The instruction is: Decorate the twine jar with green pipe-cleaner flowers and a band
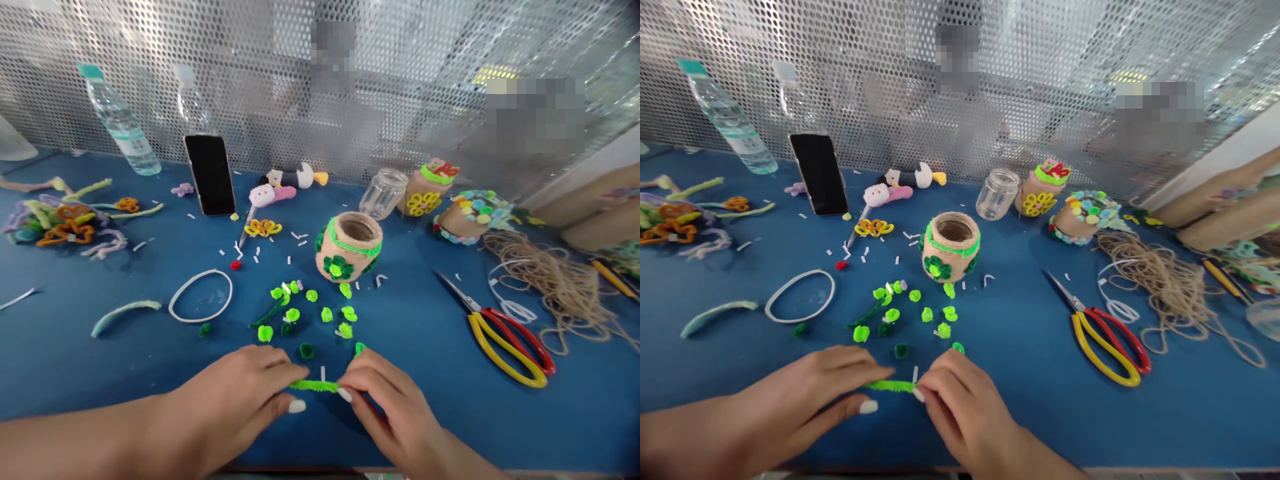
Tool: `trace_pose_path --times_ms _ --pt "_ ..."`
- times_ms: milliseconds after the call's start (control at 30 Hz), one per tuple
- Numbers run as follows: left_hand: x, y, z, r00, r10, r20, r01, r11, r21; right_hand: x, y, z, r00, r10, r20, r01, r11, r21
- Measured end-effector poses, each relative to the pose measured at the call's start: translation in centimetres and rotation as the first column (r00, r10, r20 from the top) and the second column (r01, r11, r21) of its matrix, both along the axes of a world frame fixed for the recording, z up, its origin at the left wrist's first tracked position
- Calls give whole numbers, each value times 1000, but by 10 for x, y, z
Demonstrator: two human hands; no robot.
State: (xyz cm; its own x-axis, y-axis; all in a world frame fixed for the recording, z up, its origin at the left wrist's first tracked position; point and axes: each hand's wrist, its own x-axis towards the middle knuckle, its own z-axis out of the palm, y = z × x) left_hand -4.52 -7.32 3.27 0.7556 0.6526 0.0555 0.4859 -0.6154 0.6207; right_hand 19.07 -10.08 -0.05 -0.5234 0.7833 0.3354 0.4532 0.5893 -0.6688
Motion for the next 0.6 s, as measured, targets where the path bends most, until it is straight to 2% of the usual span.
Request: trace_pose_path --times_ms 33,67,100,133,167,200,233,267,300,333,367,400,433,467,500,600 --pt "5 3 -1 999 24 28 -17 971 -239 0 -1 0 1000 6 15 -7 998 60" --pt "9 7 -3 998 50 37 -28 885 -465 1 -2 0 999 10 33 -14 992 123" --pt "12 10 -4 997 74 27 -40 767 -640 1 -4 0 998 10 56 -20 983 182" --pt "13 12 -5 996 93 3 -60 663 -746 1 -4 1 997 6 71 -22 974 226" --pt "14 13 -5 994 107 -20 -83 621 -779 0 -5 1 998 -5 64 -10 972 235" --pt "14 14 -6 993 114 -19 -91 668 -738 -1 -5 2 999 -26 31 20 983 184" --pt "12 13 -6 994 108 -1 -86 786 -613 -2 -5 3 999 -52 -17 53 997 49" --pt "11 11 -6 997 80 20 -66 918 -391 -4 -5 3 992 -88 -86 73 983 -167" --pt "9 8 -6 999 23 29 -20 996 -92 -6 -4 3 976 -143 -166 60 904 -424" --pt "7 5 -5 999 -50 11 46 974 224 -7 -3 3 947 -215 -239 8 759 -651" --pt "4 3 -4 993 -112 -34 114 866 486 -9 -2 3 913 -287 -292 -70 593 -802" --pt "3 1 -3 984 -155 -92 177 732 658 -9 -1 3 883 -337 -328 -150 461 -875" --pt "1 0 -2 973 -177 -147 227 632 741 -10 1 4 866 -354 -352 -205 392 -897" --pt "0 -1 -1 967 -186 -173 251 588 769 -10 2 5 874 -331 -357 -214 397 -893" --pt "0 0 1 966 -184 -179 255 595 762 -9 4 8 903 -268 -335 -185 461 -868" --pt "2 2 2 972 -176 -158 236 682 692 -11 9 18 988 -29 -154 -74 779 -622"
